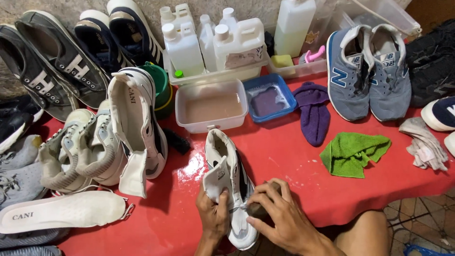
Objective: The person scrubs the interior and exterior of a white sneaker using a dark brush and a green cloth. The person dips the brush into a container of soapy water and wipes the shoe with the cloth.
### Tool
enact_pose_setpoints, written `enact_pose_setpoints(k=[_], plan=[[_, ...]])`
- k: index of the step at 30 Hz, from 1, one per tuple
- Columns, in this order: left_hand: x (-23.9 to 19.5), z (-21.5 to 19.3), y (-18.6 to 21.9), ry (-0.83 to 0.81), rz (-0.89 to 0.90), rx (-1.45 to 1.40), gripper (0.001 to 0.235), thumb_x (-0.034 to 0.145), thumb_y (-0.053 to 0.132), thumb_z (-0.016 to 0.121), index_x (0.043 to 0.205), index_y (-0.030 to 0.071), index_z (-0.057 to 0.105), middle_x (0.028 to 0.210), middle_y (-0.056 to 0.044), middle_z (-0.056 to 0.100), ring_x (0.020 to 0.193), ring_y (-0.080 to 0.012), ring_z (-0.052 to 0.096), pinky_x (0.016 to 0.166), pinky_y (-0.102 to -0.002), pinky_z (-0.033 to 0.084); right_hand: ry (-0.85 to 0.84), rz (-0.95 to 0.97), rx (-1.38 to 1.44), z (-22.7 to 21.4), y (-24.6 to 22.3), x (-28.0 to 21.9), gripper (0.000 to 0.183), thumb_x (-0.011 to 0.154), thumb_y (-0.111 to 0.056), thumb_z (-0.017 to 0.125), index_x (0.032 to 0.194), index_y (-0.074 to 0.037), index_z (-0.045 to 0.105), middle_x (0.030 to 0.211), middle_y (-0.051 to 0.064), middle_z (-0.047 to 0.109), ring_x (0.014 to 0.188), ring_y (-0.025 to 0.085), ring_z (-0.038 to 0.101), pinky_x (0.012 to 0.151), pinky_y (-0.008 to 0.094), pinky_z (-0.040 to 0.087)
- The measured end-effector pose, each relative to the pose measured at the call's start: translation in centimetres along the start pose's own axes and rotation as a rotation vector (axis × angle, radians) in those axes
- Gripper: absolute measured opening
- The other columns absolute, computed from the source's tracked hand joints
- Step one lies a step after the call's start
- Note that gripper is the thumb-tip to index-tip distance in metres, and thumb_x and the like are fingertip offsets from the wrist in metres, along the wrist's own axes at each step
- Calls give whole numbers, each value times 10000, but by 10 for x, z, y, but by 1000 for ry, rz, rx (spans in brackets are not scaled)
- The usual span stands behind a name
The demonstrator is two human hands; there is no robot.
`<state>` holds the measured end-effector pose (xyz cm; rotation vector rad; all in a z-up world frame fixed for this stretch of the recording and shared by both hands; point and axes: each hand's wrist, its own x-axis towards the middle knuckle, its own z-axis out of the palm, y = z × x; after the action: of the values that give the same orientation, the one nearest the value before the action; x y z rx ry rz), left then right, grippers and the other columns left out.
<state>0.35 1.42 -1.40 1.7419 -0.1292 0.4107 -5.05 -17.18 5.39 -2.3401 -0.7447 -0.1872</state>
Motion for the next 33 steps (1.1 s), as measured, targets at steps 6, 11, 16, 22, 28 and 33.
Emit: enact_pose_setpoints(k=[6,11,16,22,28,33], plan=[[2,1,9,-31,4,-37,308,907,142,594,1135,-60,642,1002,-151,650,823,-260,683,607,-341,657,4,-9,76,-17,-9,-2,337,975,-450,614,1072,-136,687,1089,65,662,1090,332,519,989,503,397],[7,-5,10,-96,139,17,323,833,-7,655,1115,-165,661,1413,-245,508,1173,-377,627,594,-252,791,348,434,-234,-26,59,-5,380,798,-475,785,1119,-277,742,1114,1,667,1096,267,513,1029,435,376],[15,-26,46,-207,685,701,366,1070,319,447,867,68,620,890,-69,674,1077,-313,648,922,-420,370,384,459,-322,-30,73,-7,360,796,-444,803,1091,-242,759,1074,-7,640,1085,253,509,965,400,430],[21,-35,76,-268,927,810,236,996,39,560,778,124,587,712,-33,513,726,-247,502,898,-404,470,710,683,-716,-80,138,-36,628,924,-543,660,1368,-100,649,1499,316,405,1353,541,377,1072,639,303],[38,-28,48,-490,792,622,205,963,213,734,873,41,670,723,-91,712,693,-296,604,789,-442,445,338,944,-648,-108,184,-72,589,776,-460,799,1274,-158,703,1167,159,756,1062,452,685,855,578,520],[61,-22,45,-566,681,586,209,816,198,763,710,101,612,596,-59,607,540,-243,534,701,-400,403,361,988,-121,-128,59,-22,571,844,-360,720,1381,-205,606,1164,171,754,925,386,746,792,465,575]])
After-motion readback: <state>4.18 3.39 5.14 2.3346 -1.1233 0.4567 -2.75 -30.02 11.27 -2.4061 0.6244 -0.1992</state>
